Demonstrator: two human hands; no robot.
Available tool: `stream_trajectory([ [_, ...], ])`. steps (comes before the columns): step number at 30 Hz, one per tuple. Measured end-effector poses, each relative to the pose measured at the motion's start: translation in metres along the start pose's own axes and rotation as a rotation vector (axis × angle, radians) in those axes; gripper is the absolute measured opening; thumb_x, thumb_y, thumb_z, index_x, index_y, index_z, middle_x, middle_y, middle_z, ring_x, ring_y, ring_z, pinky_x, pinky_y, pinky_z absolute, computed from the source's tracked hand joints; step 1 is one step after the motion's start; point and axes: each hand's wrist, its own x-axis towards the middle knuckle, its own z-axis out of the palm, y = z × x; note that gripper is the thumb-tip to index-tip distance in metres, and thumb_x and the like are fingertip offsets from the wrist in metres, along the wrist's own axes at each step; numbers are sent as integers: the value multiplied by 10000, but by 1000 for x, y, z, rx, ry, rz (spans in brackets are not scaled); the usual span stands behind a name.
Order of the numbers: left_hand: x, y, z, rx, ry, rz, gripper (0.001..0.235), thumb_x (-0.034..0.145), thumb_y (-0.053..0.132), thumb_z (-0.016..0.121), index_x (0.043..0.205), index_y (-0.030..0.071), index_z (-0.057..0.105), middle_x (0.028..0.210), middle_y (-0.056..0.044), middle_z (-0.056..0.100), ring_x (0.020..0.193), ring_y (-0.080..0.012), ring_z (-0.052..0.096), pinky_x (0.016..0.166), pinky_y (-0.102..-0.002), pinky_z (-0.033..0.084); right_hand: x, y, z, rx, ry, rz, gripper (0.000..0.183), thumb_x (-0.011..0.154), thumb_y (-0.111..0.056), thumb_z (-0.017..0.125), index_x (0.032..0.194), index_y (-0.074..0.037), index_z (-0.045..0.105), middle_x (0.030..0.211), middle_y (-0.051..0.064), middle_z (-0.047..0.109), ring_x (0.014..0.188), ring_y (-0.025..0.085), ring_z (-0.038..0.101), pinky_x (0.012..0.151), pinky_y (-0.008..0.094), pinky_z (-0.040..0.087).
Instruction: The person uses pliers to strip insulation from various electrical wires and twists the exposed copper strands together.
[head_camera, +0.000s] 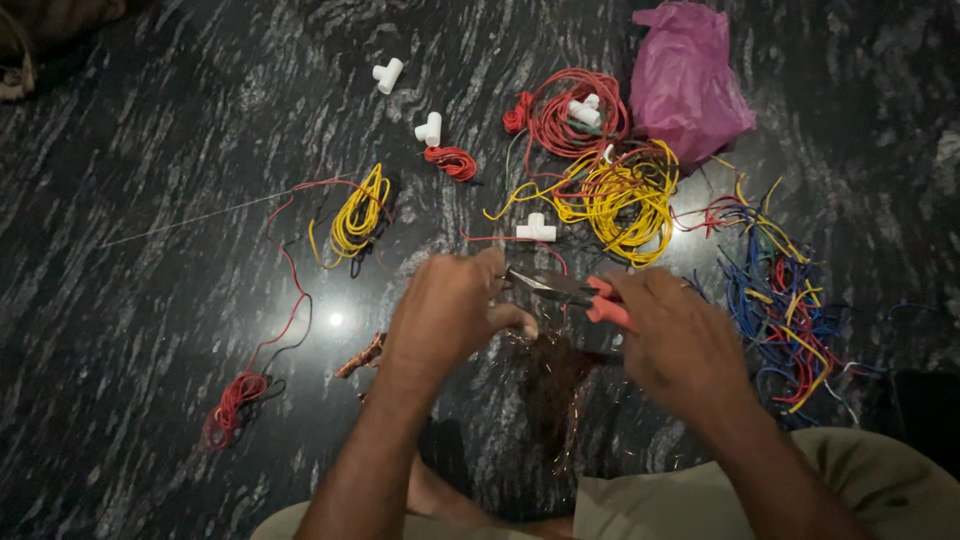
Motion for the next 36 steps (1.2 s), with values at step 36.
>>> stream_trajectory([
  [36, -3, -8, 24, -164, 332, 17, 394, 695, 228, 903, 665, 43, 556, 578, -79, 608, 470, -228, 593, 489, -379, 487, 2, 10, 42, 475, -204, 1, 234, 905, -284, 625, 919, -51, 637, 685, 141, 632, 631, 315, 600, 603, 434, 471],
])
